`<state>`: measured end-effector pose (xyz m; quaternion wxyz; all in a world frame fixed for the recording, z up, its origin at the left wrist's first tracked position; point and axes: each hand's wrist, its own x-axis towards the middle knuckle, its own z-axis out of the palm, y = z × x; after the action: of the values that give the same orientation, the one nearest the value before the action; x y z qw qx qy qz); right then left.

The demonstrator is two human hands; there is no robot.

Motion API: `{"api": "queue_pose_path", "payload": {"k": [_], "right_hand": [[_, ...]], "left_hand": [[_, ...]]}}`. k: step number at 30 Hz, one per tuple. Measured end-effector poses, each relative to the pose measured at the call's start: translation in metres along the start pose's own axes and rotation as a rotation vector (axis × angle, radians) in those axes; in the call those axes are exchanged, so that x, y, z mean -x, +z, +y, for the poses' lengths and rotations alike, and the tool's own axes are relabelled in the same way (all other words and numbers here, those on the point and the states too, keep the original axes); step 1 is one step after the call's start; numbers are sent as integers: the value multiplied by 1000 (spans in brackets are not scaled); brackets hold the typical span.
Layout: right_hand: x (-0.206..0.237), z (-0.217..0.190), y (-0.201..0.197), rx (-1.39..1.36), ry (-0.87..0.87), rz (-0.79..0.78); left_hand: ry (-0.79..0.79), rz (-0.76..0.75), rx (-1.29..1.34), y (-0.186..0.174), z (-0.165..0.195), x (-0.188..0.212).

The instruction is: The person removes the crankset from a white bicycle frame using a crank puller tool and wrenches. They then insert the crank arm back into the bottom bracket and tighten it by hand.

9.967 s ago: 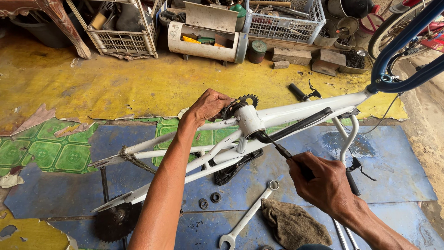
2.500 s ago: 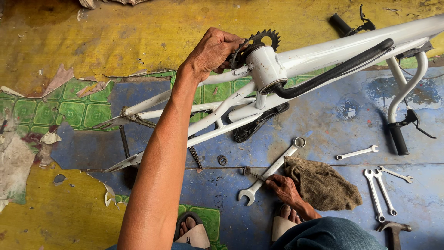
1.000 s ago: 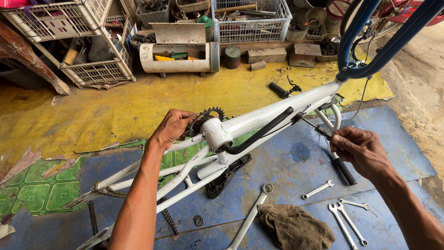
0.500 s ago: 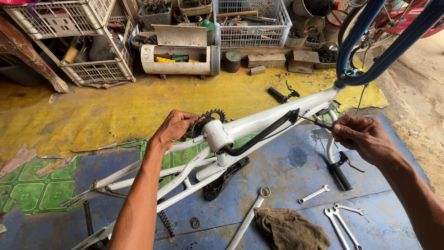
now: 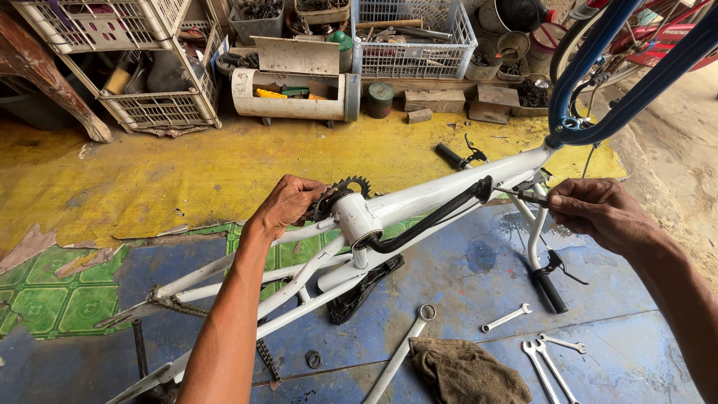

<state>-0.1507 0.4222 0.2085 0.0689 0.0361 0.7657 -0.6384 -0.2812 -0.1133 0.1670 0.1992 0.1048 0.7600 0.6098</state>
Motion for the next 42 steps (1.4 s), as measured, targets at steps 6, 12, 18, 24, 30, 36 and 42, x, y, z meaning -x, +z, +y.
{"api": "queue_pose_path", "payload": {"k": [6, 12, 18, 24, 30, 36, 42], "right_hand": [[-1, -1, -2, 46, -7, 16], [0, -27, 4, 202, -37, -17], [17, -54, 21, 377, -21, 102], [29, -69, 36, 651, -99, 171], [37, -74, 43, 895, -187, 207], [46, -72, 48, 973, -357, 210], [52, -72, 58, 1017, -488, 197]], "left_hand": [[12, 8, -7, 0, -4, -3], [25, 6, -23, 1, -1, -2], [30, -2, -1, 3, 1, -1], [53, 1, -36, 2, 0, 1], [60, 1, -41, 2, -1, -1], [77, 22, -55, 2, -3, -2], [70, 21, -58, 1, -5, -4]]}}
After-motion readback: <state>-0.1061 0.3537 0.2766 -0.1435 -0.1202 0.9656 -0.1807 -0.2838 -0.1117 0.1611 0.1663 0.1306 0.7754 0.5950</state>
